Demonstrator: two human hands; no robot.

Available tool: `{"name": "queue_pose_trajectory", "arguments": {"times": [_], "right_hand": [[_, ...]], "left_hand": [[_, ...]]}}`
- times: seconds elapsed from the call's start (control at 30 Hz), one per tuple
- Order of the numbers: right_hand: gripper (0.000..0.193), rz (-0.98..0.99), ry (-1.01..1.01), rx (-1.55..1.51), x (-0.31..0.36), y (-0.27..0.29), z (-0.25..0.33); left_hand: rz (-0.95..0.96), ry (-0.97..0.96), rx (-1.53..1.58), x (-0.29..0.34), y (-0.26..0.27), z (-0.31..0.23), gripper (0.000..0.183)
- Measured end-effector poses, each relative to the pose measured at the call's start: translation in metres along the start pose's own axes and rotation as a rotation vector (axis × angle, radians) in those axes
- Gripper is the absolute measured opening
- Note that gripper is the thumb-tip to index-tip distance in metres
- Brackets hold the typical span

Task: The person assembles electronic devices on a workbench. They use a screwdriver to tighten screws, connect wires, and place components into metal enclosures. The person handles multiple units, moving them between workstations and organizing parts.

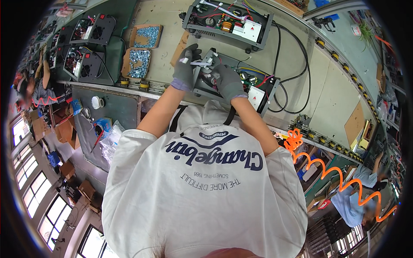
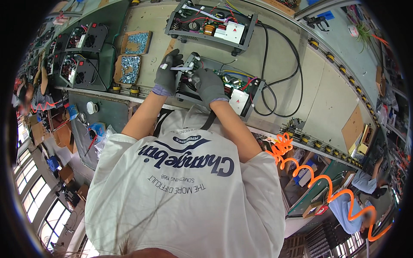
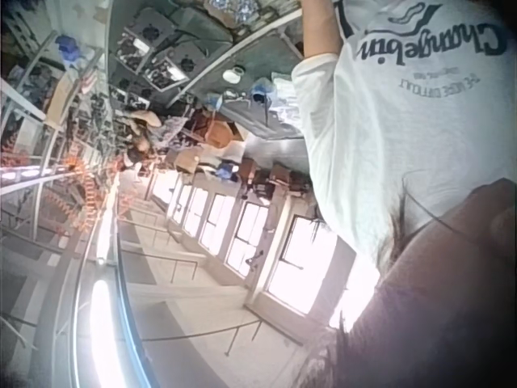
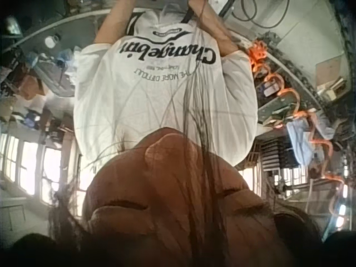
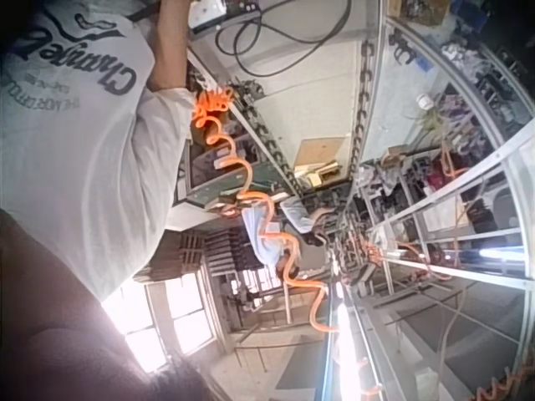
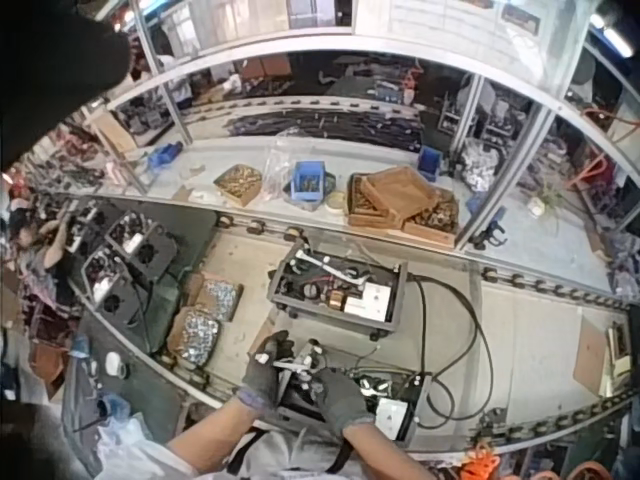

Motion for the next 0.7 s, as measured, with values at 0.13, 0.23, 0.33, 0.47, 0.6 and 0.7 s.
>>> {"name": "queue_pose_trajectory", "arguments": {"times": [0.13,0.23,0.33,0.47,0.6,0.7], "right_hand": [[0.021,0.052,-0.326,0.037,-0.002,-0.001,-0.008],[0.021,-0.001,-0.322,0.016,-0.005,-0.005,-0.011],[0.022,0.013,-0.341,-0.078,-0.007,-0.006,-0.014],[0.023,-0.039,-0.26,-0.153,-0.005,-0.006,-0.01],[0.022,-0.018,-0.231,-0.188,-0.012,-0.012,-0.014],[0.022,-0.034,-0.242,-0.174,-0.009,-0.012,-0.01]], "left_hand": [[-0.048,0.051,0.169,-0.005,0.001,0.006,0.05],[-0.067,0.054,0.187,-0.009,0.003,0.01,0.051],[-0.087,0.064,0.217,-0.008,0.006,0.014,0.05],[-0.067,0.068,0.23,-0.008,0.005,0.015,0.05],[-0.064,0.058,0.183,-0.005,0.001,0.008,0.051],[-0.073,0.061,0.174,-0.005,0.003,0.009,0.053]]}}
Point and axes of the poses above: each hand's wrist, its own x-axis away from the middle knuckle, its own y-axis out of the back of the hand, z = x × y, the point moved 9 cm from there along -x, towards the middle knuckle, and after that the axes turned 6 degrees about -y, right-handed, at the moved point
